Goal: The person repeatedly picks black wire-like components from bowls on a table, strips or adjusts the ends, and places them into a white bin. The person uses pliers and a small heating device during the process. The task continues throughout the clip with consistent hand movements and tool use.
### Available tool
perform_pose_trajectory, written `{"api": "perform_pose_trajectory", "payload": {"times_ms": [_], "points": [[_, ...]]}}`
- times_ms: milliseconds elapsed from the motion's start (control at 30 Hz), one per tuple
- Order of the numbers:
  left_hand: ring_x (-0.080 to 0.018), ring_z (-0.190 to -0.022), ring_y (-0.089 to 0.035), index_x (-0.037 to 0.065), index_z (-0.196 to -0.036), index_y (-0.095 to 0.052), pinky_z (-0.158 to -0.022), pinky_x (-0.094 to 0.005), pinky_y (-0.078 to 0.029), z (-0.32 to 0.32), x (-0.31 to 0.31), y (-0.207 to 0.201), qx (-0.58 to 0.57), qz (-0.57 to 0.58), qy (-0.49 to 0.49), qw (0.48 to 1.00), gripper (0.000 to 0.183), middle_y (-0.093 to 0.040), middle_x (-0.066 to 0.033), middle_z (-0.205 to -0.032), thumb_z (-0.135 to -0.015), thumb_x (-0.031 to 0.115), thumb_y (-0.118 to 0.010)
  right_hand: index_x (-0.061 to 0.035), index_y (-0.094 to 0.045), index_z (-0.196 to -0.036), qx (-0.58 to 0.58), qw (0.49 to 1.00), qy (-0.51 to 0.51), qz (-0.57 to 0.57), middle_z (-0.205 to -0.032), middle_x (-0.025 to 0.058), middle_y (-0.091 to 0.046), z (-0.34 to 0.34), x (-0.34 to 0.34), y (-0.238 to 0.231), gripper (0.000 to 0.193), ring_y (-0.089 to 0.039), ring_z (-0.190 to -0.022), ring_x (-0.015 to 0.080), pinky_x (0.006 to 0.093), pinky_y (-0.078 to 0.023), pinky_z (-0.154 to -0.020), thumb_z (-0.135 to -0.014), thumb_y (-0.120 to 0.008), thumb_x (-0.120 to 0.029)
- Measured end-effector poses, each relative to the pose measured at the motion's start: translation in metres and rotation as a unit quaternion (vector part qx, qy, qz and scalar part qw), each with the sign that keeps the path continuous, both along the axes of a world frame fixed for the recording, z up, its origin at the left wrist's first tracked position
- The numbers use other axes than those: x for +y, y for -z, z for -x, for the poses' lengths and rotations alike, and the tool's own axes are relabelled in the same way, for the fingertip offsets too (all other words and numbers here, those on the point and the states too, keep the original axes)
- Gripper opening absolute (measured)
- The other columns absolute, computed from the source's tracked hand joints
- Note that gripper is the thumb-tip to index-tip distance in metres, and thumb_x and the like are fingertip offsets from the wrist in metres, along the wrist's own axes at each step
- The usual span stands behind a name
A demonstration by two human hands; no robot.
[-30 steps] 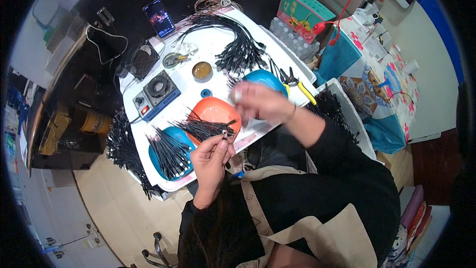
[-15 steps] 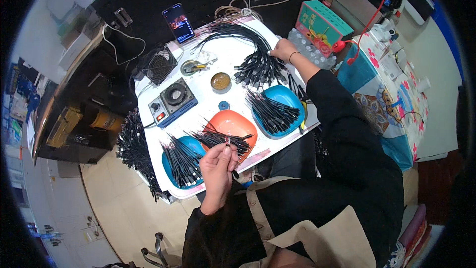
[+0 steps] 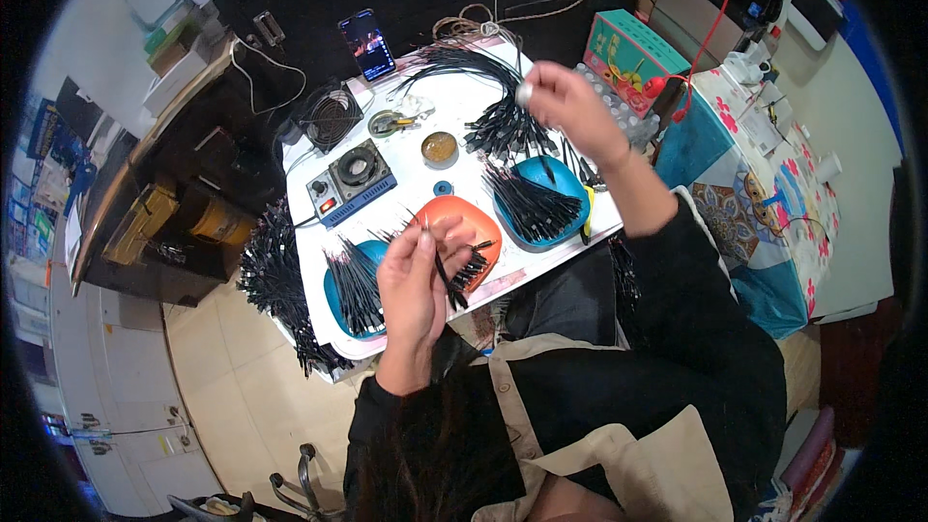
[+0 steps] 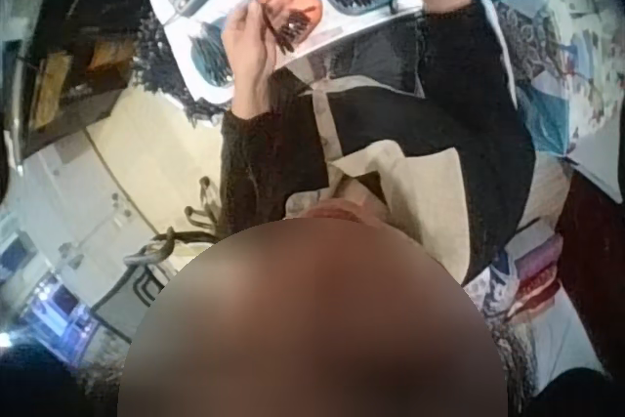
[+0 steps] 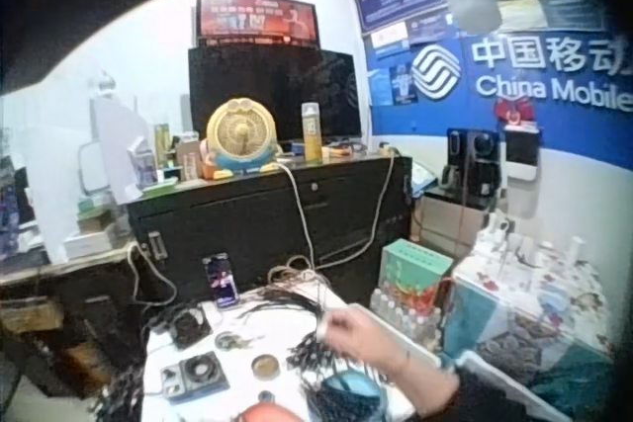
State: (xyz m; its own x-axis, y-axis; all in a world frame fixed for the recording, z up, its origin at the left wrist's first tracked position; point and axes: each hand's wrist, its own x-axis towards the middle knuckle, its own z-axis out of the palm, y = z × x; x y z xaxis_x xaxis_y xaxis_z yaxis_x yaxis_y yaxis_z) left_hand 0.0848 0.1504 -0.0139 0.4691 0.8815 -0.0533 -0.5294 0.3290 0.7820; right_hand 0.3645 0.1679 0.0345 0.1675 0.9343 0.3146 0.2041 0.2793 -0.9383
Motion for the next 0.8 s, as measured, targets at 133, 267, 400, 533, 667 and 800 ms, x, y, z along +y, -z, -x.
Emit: {"api": "perform_pose_trajectory", "payload": {"times_ms": [133,267,400,533,667,800], "points": [[-0.0388,-0.109,-0.060,-0.005,-0.104,-0.048,-0.089,-0.0413,-0.055,-0.016,0.016,-0.021,-0.037,-0.010,0.038,0.999,0.017,-0.052,-0.0234,-0.128,-0.100,0.010,-0.044,-0.0023,-0.054,-0.081,-0.235,0.969,0.033,-0.070,-0.074,0.0108,-0.052,0.090,-0.087,0.020,0.008,-0.053,-0.066,0.0247,0.0342,-0.045,-0.061,-0.077,-0.059,-0.007],[-0.0373,-0.106,-0.061,-0.001,-0.107,-0.048,-0.084,-0.0393,-0.056,-0.019,0.027,-0.033,-0.064,-0.003,-0.002,0.998,0.014,-0.056,-0.0179,-0.122,-0.100,0.011,-0.044,-0.0044,-0.051,-0.089,-0.360,0.924,-0.068,-0.108,-0.082,0.0118,-0.050,0.140,-0.135,0.063,0.020,-0.056,-0.076,0.0305,0.0401,-0.047,-0.064,-0.075,-0.064,-0.013],[-0.0153,-0.067,-0.059,0.001,-0.102,-0.052,-0.055,-0.0216,-0.042,0.001,0.012,-0.034,-0.072,-0.048,-0.050,0.995,0.012,-0.061,-0.0175,-0.113,-0.100,0.011,-0.046,-0.0057,-0.055,-0.093,-0.408,0.896,-0.150,-0.090,-0.085,0.0100,-0.052,0.155,-0.157,0.109,0.021,-0.057,-0.080,0.0292,0.0401,-0.049,-0.068,-0.077,-0.063,-0.015],[-0.0068,-0.052,-0.041,-0.001,-0.098,-0.052,-0.049,-0.0180,-0.032,0.020,-0.038,-0.021,-0.048,-0.142,-0.065,0.987,0.012,-0.064,-0.0165,-0.091,-0.100,0.009,-0.046,-0.0056,-0.059,-0.090,-0.385,0.897,-0.214,0.039,-0.084,0.0113,-0.057,0.145,-0.167,0.116,0.018,-0.058,-0.083,0.0305,0.0395,-0.049,-0.072,-0.080,-0.064,-0.019],[-0.0064,-0.052,-0.040,0.000,-0.100,-0.053,-0.048,-0.0169,-0.032,0.034,-0.080,-0.011,-0.056,-0.161,-0.026,0.985,0.011,-0.064,-0.0173,-0.091,-0.099,0.009,-0.047,-0.0028,-0.063,-0.103,0.049,0.985,-0.125,0.104,-0.090,0.0022,-0.064,0.123,-0.151,0.079,0.019,-0.058,-0.079,0.0097,0.0248,-0.047,-0.071,-0.092,-0.061,-0.018],[-0.0070,-0.053,-0.041,-0.001,-0.100,-0.053,-0.049,-0.0170,-0.033,0.040,-0.108,-0.004,-0.032,-0.186,-0.001,0.982,0.013,-0.065,-0.0196,-0.092,-0.099,0.010,-0.047,-0.0006,-0.060,-0.111,0.302,0.943,-0.137,0.024,-0.094,0.0037,-0.065,0.123,-0.142,0.042,0.024,-0.058,-0.078,0.0071,0.0199,-0.045,-0.066,-0.092,-0.062,-0.016]]}}
